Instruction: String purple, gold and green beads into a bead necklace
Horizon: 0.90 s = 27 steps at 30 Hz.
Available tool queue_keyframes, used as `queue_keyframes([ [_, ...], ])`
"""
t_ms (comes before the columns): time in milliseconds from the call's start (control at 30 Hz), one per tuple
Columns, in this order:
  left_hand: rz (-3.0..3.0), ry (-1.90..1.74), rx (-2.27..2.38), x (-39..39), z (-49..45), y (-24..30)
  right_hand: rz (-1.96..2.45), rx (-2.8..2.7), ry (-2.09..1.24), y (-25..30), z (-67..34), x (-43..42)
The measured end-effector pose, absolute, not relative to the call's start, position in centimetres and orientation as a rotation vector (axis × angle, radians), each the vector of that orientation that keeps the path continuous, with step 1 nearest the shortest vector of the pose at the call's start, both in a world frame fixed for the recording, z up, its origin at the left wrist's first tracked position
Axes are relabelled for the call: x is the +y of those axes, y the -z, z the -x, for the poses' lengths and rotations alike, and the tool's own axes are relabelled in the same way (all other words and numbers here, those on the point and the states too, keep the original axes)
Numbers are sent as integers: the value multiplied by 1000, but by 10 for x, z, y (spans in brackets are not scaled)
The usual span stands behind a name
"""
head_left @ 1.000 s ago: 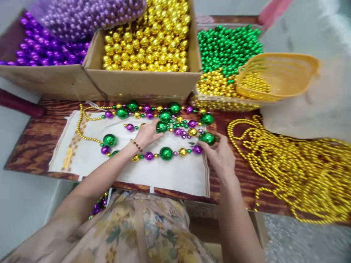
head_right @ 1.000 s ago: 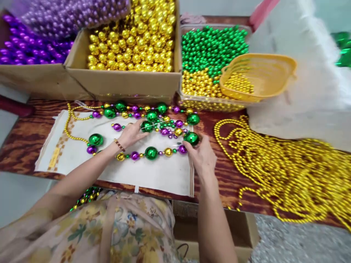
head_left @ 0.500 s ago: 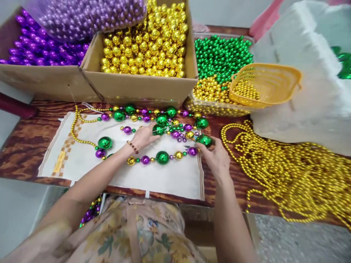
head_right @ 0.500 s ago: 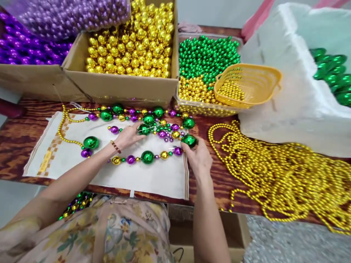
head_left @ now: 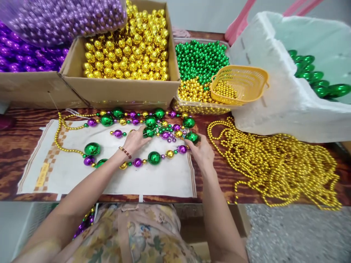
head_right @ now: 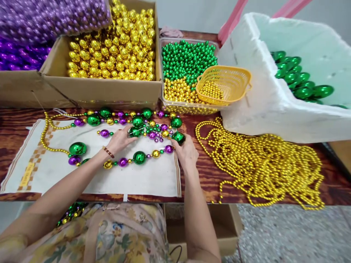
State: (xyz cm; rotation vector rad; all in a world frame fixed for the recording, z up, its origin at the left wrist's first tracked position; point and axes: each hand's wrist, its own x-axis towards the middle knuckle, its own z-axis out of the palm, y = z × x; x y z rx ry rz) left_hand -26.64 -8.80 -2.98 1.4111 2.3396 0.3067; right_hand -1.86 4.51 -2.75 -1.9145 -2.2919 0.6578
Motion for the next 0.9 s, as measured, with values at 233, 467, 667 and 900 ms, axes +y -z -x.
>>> queue_keyframes([
  [233,-1414,-260,2379,-88,263,31,1866,-2302,-644,27,23,49],
  [467,-1422,-257,2392,-90,262,30,1782,-2332,-630,36,23,54],
  [667,-1399,-302,2404,-90,261,29,1668,-2298,-672,36,22,54],
  [900,-1349,-338,2397,-89,263,25,1689,-2224,-686,36,23,55],
])
